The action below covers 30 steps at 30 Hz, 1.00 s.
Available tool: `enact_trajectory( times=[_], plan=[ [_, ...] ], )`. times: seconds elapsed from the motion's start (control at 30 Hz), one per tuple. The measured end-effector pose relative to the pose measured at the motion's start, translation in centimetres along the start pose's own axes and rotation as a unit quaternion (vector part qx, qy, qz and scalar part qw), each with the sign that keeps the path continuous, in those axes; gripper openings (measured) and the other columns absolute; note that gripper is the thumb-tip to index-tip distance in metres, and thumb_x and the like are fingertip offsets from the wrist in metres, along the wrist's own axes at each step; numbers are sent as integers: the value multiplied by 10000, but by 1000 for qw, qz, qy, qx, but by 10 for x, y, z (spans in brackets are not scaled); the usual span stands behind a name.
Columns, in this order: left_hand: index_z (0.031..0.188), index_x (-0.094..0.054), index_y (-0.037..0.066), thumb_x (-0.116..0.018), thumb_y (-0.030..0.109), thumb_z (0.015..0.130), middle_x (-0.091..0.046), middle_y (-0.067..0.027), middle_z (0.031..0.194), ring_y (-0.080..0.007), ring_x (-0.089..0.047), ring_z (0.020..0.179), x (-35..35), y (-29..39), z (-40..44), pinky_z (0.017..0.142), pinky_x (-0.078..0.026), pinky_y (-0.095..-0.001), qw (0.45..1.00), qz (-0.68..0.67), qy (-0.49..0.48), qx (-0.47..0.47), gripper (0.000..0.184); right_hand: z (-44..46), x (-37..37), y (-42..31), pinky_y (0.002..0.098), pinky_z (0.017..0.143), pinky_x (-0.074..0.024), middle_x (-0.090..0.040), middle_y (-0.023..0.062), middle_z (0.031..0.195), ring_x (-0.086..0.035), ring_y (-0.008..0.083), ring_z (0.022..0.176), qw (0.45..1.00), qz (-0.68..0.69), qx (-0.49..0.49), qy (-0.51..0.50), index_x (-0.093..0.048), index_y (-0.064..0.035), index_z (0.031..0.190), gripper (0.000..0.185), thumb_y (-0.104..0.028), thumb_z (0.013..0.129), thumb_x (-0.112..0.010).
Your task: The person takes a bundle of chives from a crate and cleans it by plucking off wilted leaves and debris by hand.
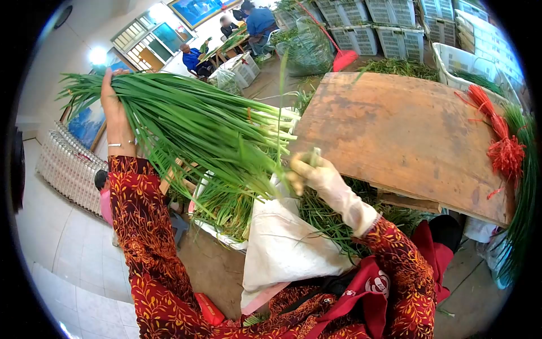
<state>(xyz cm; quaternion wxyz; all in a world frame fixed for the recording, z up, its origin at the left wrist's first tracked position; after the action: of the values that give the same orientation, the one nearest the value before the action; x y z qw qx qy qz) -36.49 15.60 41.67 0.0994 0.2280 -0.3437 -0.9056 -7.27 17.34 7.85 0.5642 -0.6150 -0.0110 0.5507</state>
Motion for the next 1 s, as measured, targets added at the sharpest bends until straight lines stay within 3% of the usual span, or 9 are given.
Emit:
enact_trajectory(
  times=[0.1, 0.17, 0.43, 0.6, 0.67, 0.77, 0.9, 0.93, 1.0],
  plan=[
    [699, -521, 35, -567, 155, 868, -545, -84, 681, -203, -549, 678, 3, 7, -5, 660, -476, -318, 1000, 11, 22, -14, 212, -29, 61, 30, 236, 542, -453, -580, 41, 743, -535, 114, 582, 975, -169, -138, 52, -535, -68, 864, 177, -240, 893, -566],
    [698, -519, 35, -562, 162, 874, -540, -79, 683, -197, -547, 681, 11, 12, 3, 662, -473, -312, 1000, 1, -7, -4, 220, -46, 106, 59, 230, 538, -444, -578, 28, 722, -538, 112, 566, 876, -375, -285, 100, -539, -55, 858, 170, -220, 886, -573],
    [722, -516, 46, -557, 178, 882, -536, -66, 709, -191, -536, 694, 5, 4, -3, 688, -466, -318, 999, -16, -41, 21, 212, 10, -42, -15, 193, 532, -380, -584, 9, 839, -491, 68, 582, 975, -204, -88, 4, -550, 3, 1090, 362, -299, 889, -556],
    [725, -509, 61, -576, 180, 870, -529, -52, 713, -180, -535, 730, 3, 6, -14, 732, -459, -304, 999, -12, -29, 26, 199, 26, -51, 1, 241, 520, -430, -596, 16, 760, -481, 82, 548, 996, 8, -81, 32, -570, -39, 924, 223, -256, 920, -520],
    [735, -496, 68, -588, 175, 866, -518, -36, 726, -157, -523, 766, 4, 11, -18, 758, -443, -277, 1000, 8, -11, 18, 193, 10, -23, 8, 247, 524, -441, -607, 27, 746, -495, 83, 560, 984, -133, -91, -81, -573, -43, 907, 232, -266, 922, -511],
    [697, -505, 62, -575, 186, 864, -524, -48, 696, -184, -534, 725, 29, 17, 0, 730, -465, -321, 987, -91, -84, 99, 220, -25, 44, 39, 286, 589, -487, -636, 77, 773, -595, 142, 652, 835, -458, -287, -106, -598, -51, 935, 243, -277, 905, -516],
    [688, -489, 72, -567, 187, 868, -516, -41, 710, -194, -530, 737, 22, 17, -8, 749, -459, -345, 997, -43, -28, 54, 228, -36, 88, 46, 370, 774, -492, -643, 155, 957, -618, 289, 932, 544, -796, -256, -72, -602, -88, 1108, 368, -332, 839, -544],
    [690, -481, 77, -564, 184, 870, -512, -45, 712, -198, -526, 745, 18, 18, -11, 757, -459, -356, 995, -63, -36, 66, 225, -32, 64, 21, 383, 817, -476, -619, 158, 1049, -594, 320, 960, 688, -705, -169, -14, -589, -77, 1122, 410, -363, 833, -542],
    [694, -480, 76, -569, 184, 868, -508, -48, 712, -195, -522, 750, 11, 17, -22, 761, -459, -354, 991, -98, -42, 83, 223, -12, 32, 3, 372, 869, -441, -584, 162, 1125, -565, 327, 1017, 863, -501, -58, 22, -568, -66, 1127, 420, -358, 825, -560]
  ],
)
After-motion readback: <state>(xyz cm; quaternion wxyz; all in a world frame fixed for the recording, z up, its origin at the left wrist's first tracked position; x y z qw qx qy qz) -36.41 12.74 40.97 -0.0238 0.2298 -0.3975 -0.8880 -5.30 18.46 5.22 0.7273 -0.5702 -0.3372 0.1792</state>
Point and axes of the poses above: each hand's wrist, its own z-axis towards the middle knuckle, its own x-axis out of the back of the hand, y = z × x, the point moved 2 cm from there along z, towards the middle knuckle
